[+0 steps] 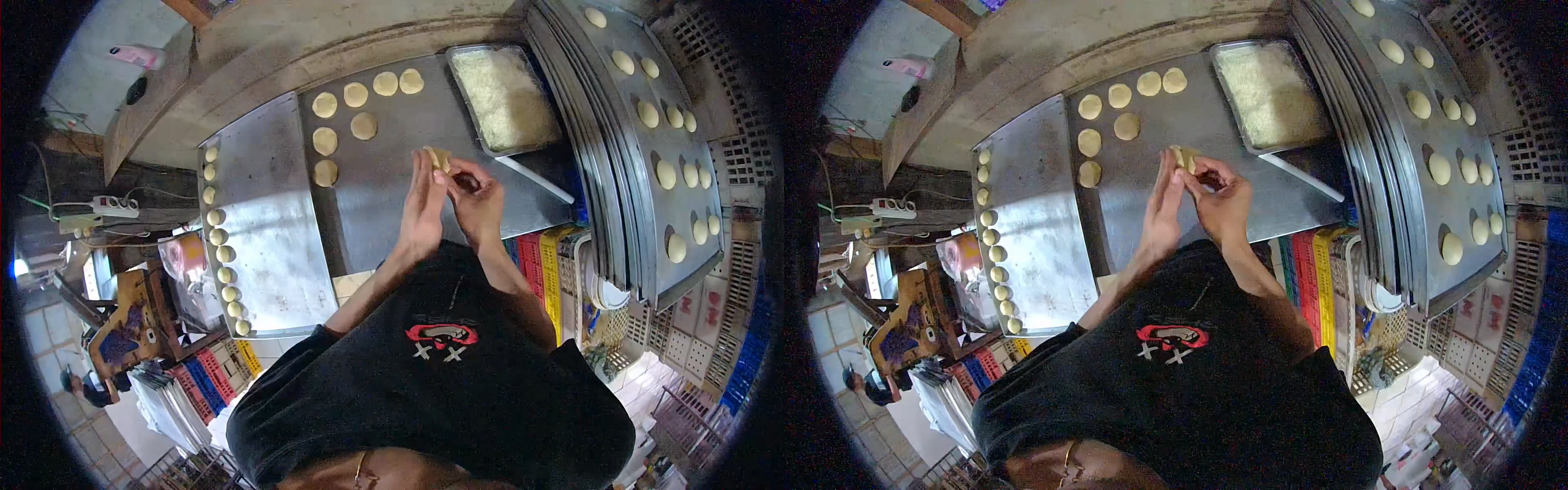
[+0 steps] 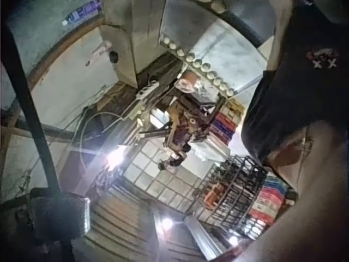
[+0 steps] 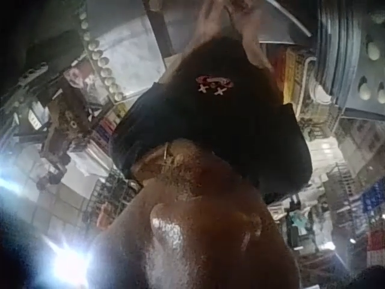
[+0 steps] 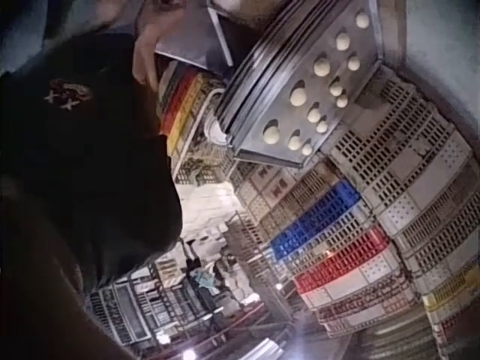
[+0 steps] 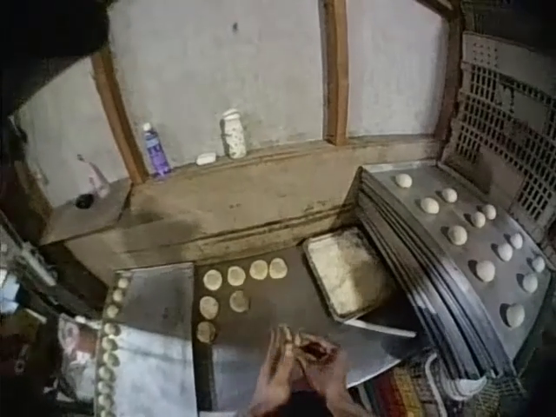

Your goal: Shaping bread dough balls and adding a filling or topping onto them using a piping bag.

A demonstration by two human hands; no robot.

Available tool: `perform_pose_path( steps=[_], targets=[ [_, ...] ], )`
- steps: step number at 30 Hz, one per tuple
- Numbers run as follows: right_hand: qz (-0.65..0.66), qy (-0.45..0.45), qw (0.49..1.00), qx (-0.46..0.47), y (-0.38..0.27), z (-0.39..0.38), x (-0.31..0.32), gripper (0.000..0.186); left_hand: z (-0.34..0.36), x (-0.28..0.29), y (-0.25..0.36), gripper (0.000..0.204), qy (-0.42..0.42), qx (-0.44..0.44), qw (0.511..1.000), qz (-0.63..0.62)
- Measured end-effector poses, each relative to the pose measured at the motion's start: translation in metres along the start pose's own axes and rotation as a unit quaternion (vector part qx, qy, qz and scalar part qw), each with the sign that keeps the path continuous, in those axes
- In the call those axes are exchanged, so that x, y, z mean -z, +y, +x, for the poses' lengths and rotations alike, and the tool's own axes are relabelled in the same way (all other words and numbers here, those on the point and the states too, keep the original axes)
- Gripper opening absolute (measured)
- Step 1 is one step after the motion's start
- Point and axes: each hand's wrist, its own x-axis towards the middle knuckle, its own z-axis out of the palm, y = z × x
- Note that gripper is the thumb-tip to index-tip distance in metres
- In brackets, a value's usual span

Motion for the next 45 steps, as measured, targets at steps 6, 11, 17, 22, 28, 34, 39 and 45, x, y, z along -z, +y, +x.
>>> perform_pose_path(
  steps=[6,11,17,22,28,34,39,45],
  targets=[
    [-0.146,-0.077,0.936,0.311,-0.077,-0.023,0.015,0.045,-0.014,0.004,0.033,0.05,0.045,-0.123,0.987,-0.089],
    [0.014,-0.07,0.976,0.207,-0.088,-0.036,0.0,0.041,-0.009,0.013,0.032,0.043,-0.017,0.007,0.937,-0.348],
    [-0.101,-0.073,0.966,0.226,-0.087,-0.035,0.023,0.023,-0.006,0.02,0.041,0.043,-0.031,0.069,0.926,-0.369],
    [-0.252,-0.103,0.882,0.385,-0.127,-0.039,0.043,0.015,-0.004,0.033,0.067,0.037,-0.012,-0.074,0.997,0.027],
    [-0.044,-0.207,0.977,0.006,-0.145,-0.035,0.057,0.043,-0.011,0.031,0.115,0.056,-0.253,-0.204,0.922,0.213],
    [-0.25,-0.234,0.901,0.267,-0.147,-0.042,0.055,0.027,-0.007,0.038,0.108,0.05,-0.237,-0.198,0.927,0.212],
    [-0.234,-0.191,0.917,0.261,-0.152,-0.055,0.042,0.015,-0.014,0.033,0.112,0.042,-0.193,-0.179,0.927,0.268],
    [-0.182,-0.16,0.94,0.239,-0.137,-0.049,0.04,0.026,-0.011,0.024,0.116,0.047,-0.141,-0.255,0.915,0.277]
  ],
)
